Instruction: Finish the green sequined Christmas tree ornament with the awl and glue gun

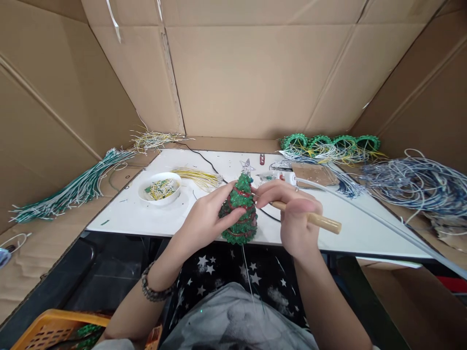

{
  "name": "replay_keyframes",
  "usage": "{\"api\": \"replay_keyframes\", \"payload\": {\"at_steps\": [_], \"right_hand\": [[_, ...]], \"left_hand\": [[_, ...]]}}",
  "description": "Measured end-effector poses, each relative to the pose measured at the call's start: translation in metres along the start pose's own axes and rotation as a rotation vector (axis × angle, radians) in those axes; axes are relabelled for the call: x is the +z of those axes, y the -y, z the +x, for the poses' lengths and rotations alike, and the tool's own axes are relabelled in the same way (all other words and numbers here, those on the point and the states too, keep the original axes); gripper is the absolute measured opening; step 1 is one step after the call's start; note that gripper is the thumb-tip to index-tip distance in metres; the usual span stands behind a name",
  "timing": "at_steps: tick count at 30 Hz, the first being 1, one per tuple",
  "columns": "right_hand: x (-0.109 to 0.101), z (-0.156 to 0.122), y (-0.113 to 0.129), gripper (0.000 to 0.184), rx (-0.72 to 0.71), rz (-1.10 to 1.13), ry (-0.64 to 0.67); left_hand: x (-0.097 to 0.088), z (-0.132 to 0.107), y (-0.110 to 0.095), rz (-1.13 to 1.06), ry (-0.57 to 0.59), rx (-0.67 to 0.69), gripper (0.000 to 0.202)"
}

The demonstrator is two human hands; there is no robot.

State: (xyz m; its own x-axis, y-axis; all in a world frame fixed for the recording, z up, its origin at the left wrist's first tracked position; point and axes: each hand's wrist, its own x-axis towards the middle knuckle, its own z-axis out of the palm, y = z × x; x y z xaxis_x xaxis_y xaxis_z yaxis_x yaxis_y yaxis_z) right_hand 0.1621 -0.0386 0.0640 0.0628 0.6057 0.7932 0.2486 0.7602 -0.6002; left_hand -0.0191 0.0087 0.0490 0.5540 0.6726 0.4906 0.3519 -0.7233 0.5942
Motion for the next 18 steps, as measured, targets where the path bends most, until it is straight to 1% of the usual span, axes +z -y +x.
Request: {"api": "replay_keyframes", "payload": {"at_steps": [2, 7, 12, 15, 18], "right_hand": [[-0.0001, 0.0003, -0.0014, 0.062, 0.002, 0.018, -0.011], [0.0012, 0.0009, 0.0006, 0.061, 0.008, -0.021, -0.01], [0.0033, 0.0032, 0.0017, 0.06, 0.046, 0.032, -0.028], [0.0053, 0.0046, -0.0008, 0.061, 0.117, 0.108, -0.067], [0.007, 0.0063, -0.0044, 0.067, 0.246, 0.176, -0.114]], "left_hand": [[-0.0001, 0.0003, -0.0004, -0.01, 0.005, -0.001, 0.046], [0.0004, -0.0004, 0.0006, 0.012, -0.009, 0.001, 0.049], [0.0013, -0.001, 0.0032, 0.006, -0.013, 0.012, 0.05], [0.0009, -0.0001, 0.0031, -0.01, -0.006, 0.018, 0.048], [-0.0004, 0.001, 0.001, -0.019, 0.001, 0.006, 0.046]]}}
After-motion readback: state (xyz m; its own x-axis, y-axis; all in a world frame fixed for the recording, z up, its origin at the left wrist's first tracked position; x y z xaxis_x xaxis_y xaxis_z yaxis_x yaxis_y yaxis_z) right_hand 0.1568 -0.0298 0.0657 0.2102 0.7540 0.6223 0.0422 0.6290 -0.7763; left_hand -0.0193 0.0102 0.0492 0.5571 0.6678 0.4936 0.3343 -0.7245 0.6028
